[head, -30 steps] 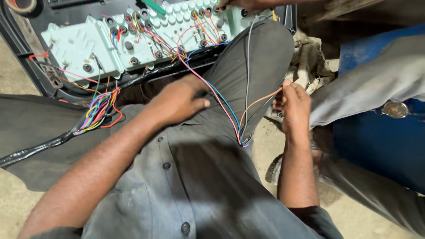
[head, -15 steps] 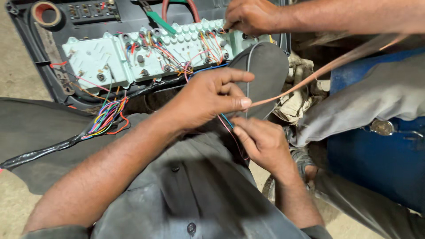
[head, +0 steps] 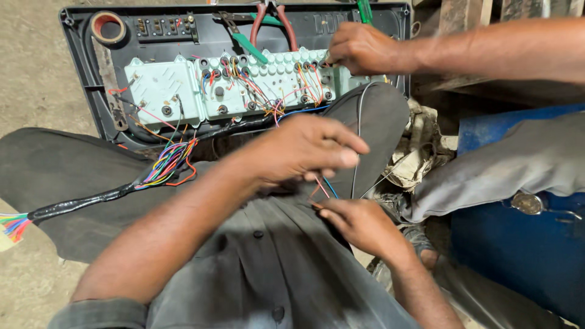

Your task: The person sits on the floor and repairs an open electronics box by stripping, twisting, and connecting multiple colored wires to terminal blocks. They use pliers and a screwdriver to secure connections and occasionally test with a test light.

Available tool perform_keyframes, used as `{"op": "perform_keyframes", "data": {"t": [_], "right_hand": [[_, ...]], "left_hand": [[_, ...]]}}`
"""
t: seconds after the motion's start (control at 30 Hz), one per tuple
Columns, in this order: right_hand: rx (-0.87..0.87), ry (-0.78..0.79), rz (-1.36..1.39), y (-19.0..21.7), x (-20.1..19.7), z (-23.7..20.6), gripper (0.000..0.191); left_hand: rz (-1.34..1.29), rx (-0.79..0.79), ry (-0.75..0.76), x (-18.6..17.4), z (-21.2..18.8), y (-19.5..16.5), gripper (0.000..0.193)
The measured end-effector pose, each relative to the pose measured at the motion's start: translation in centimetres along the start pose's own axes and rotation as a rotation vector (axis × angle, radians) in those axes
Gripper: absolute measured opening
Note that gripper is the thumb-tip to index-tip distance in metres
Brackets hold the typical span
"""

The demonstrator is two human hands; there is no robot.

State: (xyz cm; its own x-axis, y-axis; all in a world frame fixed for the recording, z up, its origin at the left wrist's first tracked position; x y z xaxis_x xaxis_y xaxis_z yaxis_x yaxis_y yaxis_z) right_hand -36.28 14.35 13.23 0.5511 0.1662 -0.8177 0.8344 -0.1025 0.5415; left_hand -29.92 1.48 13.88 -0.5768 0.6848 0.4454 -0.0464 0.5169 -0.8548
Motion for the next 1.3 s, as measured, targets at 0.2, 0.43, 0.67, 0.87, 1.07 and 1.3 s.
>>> {"op": "perform_keyframes", "data": {"t": [0.2,0.43,0.67,0.87,1.07,1.3], "right_hand": [[0.859,0.161,0.251,-13.5,-0.9,-8.5,0.035],[0.576,0.145,0.292,-12.4,-3.0,-5.0,0.034],[0.111,-0.483,0.145,-4.4,-12.2,10.1,0.026],[-0.011,-0.227,-0.105,-5.6,-1.9,30.6,0.049],[0.128,-0.419,-0.417,-8.8,1.3,39.1,0.035],[0.134,-0.519,-0.409,-10.4,1.5,38.8,0.031]], "left_hand": [[-0.392,0.050,-0.458,-13.0,-1.4,-0.1,0.022],[-0.475,0.025,-0.616,-15.3,-2.3,4.6,0.022],[-0.448,0.052,-0.645,-17.1,-3.9,4.9,0.025],[-0.649,0.056,-0.560,-16.2,-5.4,4.3,0.026],[-0.813,0.190,-0.543,-16.5,-9.7,2.5,0.026],[-0.850,0.283,-0.630,-16.9,-15.2,2.3,0.019]]}}
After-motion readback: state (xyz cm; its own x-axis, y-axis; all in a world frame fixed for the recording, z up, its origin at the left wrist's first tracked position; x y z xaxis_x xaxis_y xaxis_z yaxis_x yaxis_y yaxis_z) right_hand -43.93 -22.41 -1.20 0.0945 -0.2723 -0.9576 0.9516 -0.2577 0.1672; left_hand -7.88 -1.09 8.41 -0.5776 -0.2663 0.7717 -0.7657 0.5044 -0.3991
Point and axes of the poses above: each hand's wrist, its own z-axis towards the middle knuckle, its own x-axis out of the palm, y = z × x, the point moved 10 cm from there along z, towards the middle knuckle, and after that the axes turned 15 degrees about -y, right-handed, at the moved point
